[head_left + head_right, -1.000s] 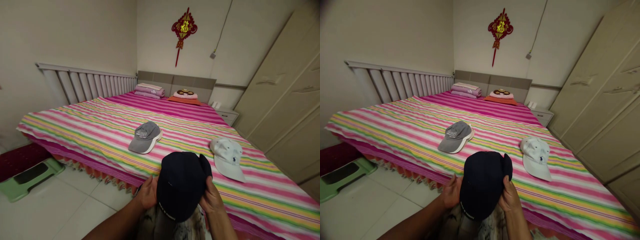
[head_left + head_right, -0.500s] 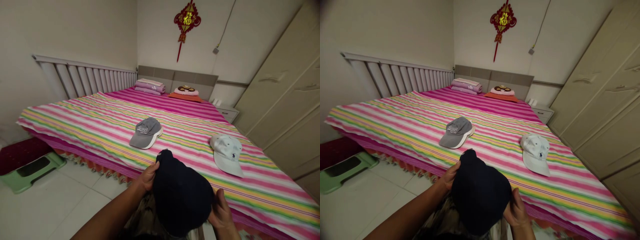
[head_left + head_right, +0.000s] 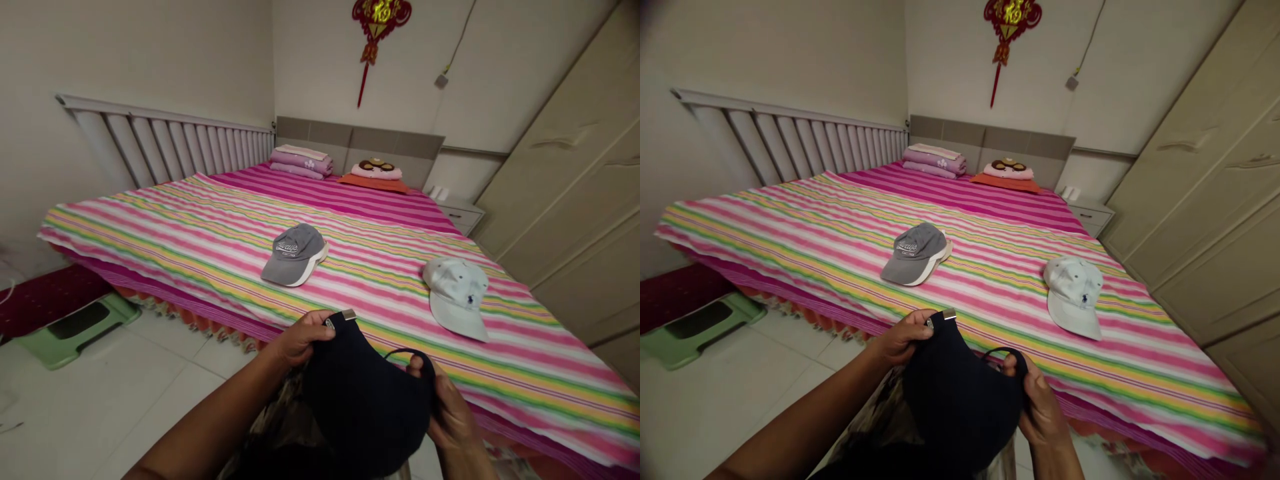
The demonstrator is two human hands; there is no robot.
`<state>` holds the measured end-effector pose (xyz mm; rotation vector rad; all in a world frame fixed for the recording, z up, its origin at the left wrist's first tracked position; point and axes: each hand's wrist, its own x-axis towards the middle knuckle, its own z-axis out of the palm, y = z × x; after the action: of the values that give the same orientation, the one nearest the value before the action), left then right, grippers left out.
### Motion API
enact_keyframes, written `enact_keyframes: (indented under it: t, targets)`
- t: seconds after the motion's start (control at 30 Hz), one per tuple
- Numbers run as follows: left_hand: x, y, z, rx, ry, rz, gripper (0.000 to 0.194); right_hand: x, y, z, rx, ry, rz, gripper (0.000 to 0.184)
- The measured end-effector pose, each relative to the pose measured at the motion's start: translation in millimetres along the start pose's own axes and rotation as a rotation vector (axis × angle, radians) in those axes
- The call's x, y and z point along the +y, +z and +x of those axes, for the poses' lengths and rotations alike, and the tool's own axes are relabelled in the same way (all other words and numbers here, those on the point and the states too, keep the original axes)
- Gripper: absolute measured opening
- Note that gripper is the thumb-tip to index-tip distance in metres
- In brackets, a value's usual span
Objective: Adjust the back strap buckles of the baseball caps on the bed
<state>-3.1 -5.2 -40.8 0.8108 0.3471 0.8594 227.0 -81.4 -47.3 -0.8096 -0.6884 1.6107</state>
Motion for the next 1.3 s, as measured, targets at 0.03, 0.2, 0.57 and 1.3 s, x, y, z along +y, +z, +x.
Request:
enact_keyframes:
  t: [0.03, 0.2, 0.57, 1.3]
  targets:
    - [0.0, 0.8, -0.5, 0.016, -0.003, 0.006, 0.027, -0.9, 0.6, 0.0, -0.015, -0.011, -0.01, 0.025]
    - [1.3, 5.1, -1.7, 0.141, -0.025, 0.128, 0.027, -1.9, 7.4, -2.5, -0.095, -0.066, -0.01, 0.017]
    - [9.7, 16.5, -3.0, 0.116, -0.083, 0.258, 0.025, 0.4, 23.9, -9.7, -0.04, -0.124, -0.176, 0.018]
    - [-1.8, 13.4, -3.0, 0.063, -0.198, 0.09, 0.021, -2.9, 62.8, 4.9, -0.003, -0.006, -0.491, 0.033]
